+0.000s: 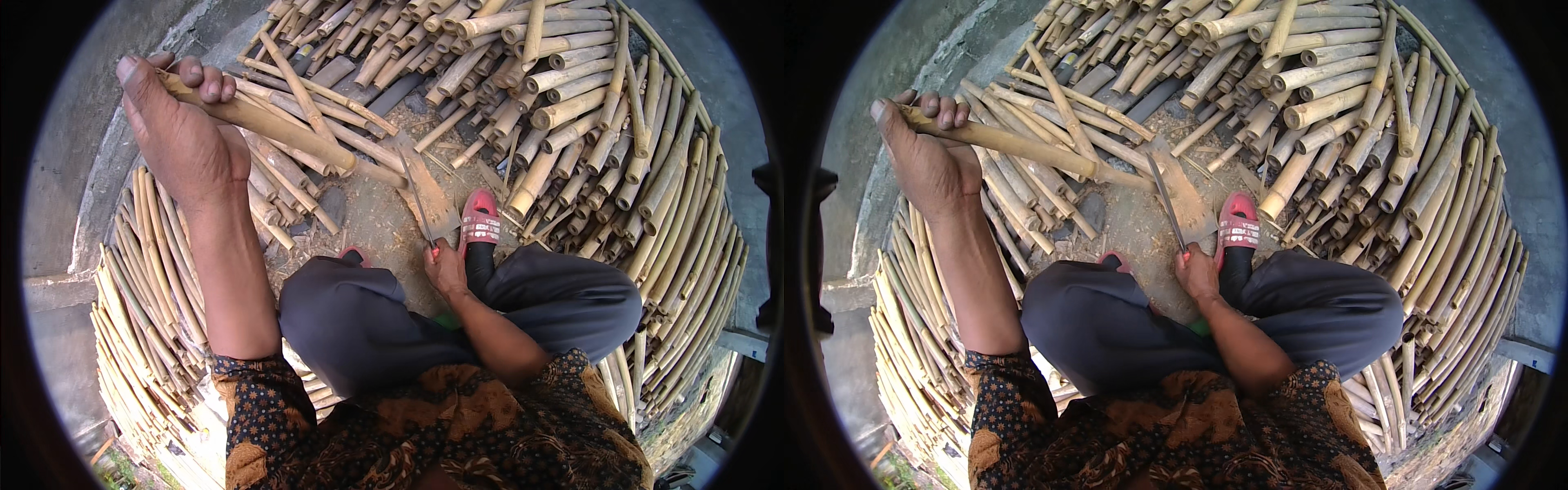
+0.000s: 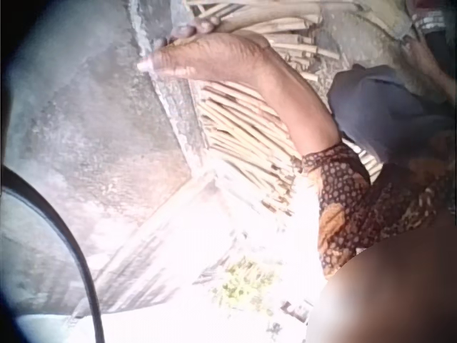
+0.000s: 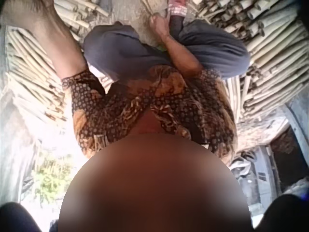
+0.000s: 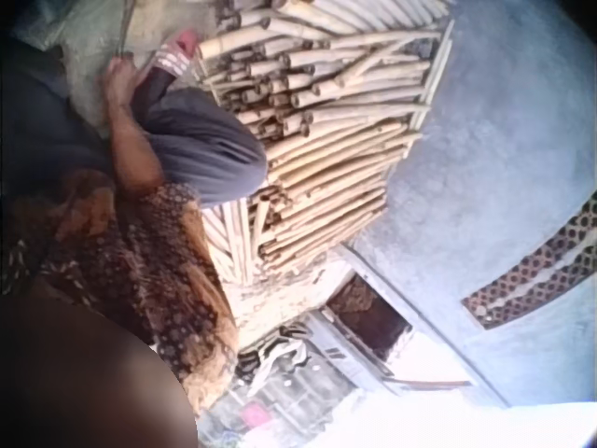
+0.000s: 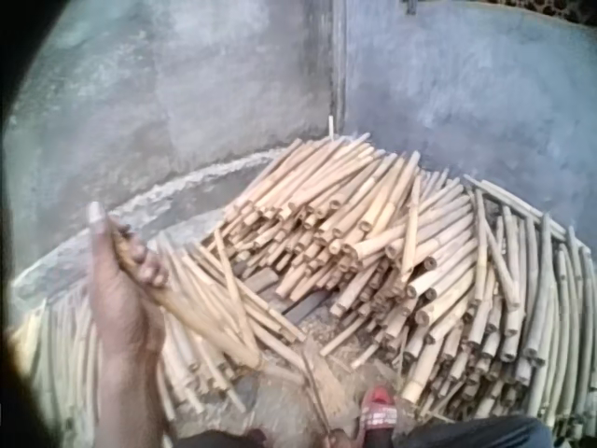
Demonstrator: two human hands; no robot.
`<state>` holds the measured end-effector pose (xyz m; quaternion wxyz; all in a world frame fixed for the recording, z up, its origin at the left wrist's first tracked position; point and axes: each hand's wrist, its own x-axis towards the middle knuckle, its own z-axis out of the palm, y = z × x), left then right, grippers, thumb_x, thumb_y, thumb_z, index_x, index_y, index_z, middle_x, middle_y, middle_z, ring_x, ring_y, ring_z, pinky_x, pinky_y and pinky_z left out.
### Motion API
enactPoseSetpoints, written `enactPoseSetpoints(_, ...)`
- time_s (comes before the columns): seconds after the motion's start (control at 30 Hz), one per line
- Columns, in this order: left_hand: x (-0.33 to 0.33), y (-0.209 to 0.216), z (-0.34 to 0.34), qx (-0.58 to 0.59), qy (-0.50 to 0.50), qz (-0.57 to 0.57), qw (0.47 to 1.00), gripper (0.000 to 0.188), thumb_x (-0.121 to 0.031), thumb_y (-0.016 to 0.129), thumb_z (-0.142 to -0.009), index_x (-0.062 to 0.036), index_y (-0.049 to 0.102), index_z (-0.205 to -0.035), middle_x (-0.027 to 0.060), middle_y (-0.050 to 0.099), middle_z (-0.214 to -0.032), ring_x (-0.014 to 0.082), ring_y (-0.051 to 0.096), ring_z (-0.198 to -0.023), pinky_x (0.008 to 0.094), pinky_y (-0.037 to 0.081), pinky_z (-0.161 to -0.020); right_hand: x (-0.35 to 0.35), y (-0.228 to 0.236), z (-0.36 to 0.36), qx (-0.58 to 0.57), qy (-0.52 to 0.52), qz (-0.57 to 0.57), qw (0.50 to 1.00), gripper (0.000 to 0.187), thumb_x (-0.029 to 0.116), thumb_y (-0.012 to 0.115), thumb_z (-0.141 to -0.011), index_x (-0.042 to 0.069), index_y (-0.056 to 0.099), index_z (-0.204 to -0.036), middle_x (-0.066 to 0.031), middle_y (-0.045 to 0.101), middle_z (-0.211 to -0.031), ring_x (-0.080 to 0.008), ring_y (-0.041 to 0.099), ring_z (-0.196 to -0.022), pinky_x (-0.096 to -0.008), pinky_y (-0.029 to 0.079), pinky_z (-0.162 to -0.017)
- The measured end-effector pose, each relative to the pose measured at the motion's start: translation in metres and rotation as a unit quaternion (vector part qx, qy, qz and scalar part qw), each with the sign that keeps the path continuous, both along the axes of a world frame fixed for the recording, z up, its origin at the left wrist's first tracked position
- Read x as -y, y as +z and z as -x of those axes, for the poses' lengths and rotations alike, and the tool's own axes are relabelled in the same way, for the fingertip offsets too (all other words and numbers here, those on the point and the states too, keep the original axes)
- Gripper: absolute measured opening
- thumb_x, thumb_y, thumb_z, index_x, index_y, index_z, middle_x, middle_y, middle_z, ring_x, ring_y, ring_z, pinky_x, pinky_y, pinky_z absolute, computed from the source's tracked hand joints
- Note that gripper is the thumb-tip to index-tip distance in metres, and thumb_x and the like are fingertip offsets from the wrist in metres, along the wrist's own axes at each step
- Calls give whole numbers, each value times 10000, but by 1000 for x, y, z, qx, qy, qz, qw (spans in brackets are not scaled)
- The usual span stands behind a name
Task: The person sits on the floor and repeatedly picks up short bamboo pieces, then uses a knife to shave and sharpen one end of each piece. Finished pieces are placed into a separate pile nearby.
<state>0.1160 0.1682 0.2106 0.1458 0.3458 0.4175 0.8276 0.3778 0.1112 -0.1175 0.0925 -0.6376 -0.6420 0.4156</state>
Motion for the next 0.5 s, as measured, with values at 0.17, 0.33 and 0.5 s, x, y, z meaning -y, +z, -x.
enactPoseSetpoints(0.17, -12, 0, -12, -33, -18, -7, 999, 411, -440, 528, -1060, -37, 451, -1075, 67, 441, -806, 162, 445, -710, 326, 426, -673, 7, -1, 3, -10, -14, 21, 1000, 281, 257, 599, -936, -12, 636, -1009, -307, 684, -899, -478, 674, -859, -533, 525, -787)
enactPoseSetpoints(0.33, -36, 4, -18, -49, -40, 7, 998, 429, -444, 522, -1063, -22, 445, -1079, 67, 455, -795, 141, 441, -670, 306, 431, -649, 1, 6, 3, -95, -29, -82, 992, 338, 294, 577, -939, -20, 682, -1001, -320, 679, -899, -463, 679, -907, -530, 516, -828)
enactPoseSetpoints(0.5, -56, 9, -40, -103, 43, -12, 994, 419, -519, 473, -1064, -109, 485, -978, -32, 424, -665, 57, 406, -531, 204, 345, -478, -1, -16, -4, 84, 13, 27, 996, 372, 340, 558, -950, -9, 677, -999, -293, 687, -877, -472, 679, -880, -535, 517, -817)
